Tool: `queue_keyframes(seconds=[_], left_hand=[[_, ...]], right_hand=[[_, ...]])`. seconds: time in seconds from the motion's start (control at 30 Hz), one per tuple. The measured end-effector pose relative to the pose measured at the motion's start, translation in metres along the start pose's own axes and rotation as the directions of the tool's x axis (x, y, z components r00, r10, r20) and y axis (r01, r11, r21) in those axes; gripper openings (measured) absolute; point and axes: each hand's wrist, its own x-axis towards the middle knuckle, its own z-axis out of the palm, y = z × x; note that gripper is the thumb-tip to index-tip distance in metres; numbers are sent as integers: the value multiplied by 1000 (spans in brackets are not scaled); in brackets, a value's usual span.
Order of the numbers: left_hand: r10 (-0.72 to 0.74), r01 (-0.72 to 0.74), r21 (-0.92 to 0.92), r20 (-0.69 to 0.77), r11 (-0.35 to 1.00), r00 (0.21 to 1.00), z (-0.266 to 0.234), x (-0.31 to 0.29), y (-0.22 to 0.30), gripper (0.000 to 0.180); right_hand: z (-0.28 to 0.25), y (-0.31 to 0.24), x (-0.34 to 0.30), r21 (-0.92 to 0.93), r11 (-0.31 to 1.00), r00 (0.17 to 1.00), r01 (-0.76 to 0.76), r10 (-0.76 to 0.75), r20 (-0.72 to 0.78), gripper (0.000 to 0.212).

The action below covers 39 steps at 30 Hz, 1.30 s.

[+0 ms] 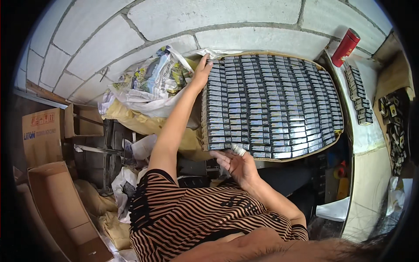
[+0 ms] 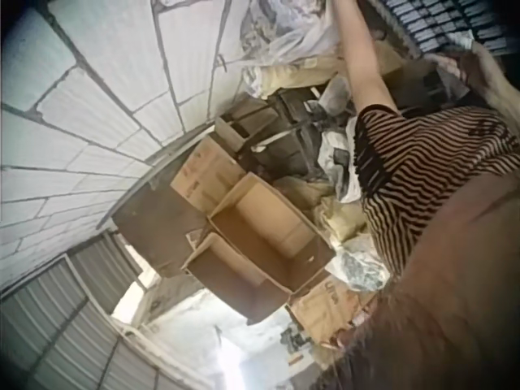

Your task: Assembling, labeling, and packaging small components into boxes and trays.

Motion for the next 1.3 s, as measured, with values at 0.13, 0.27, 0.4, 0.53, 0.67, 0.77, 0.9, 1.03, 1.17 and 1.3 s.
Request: queue_keyframes(seconds=[0.13, 0.27, 0.4, 0.53, 0.67, 0.77, 0.9, 1.03, 1.17, 1.3], left_hand=[[36, -26, -79, 130, 997, 991, -9, -29, 3, 63], [-95, 113, -220, 89, 969, 992, -1, -45, 27, 58], [-208, 243, -559, 127, 792, 970, 3, -54, 35, 56], [-147, 164, -227, 92, 960, 985, 2, -46, 17, 65], [-106, 66, 336, 103, 939, 989, -3, -42, 14, 69], [-88, 10, 542, 118, 841, 989, -6, -45, 23, 65], [-125, -9, 616, 174, 788, 977, -13, -51, 30, 57], [-44, 6, 280, 131, 960, 990, -21, -84, 14, 54], [-205, 231, -201, 142, 952, 968, -7, -123, 43, 55], [-223, 228, -514, 74, 827, 972, 3, -126, 43, 47]], right_hand=[[-4, 2, -1, 1, 1000, 1000, -16, 16, 23, 35], [-8, 3, -1, -14, 1000, 999, -21, 22, 39, 44], [-7, 3, -1, -3, 998, 998, -62, 62, 21, 49], [-10, 5, 2, 21, 999, 999, -50, 50, 11, 56], [-15, 3, 4, 71, 997, 999, -43, 41, 29, 62], [-13, -1, 1, 99, 992, 997, -73, 69, 40, 66], [-13, -5, 1, 85, 992, 994, -89, 83, 72, 70], [-19, -4, 5, 87, 992, 992, -91, 84, 89, 72], [-22, -6, 5, 131, 987, 990, -88, 73, 117, 71], [-25, -7, 7, 181, 980, 987, -83, 56, 153, 67]])
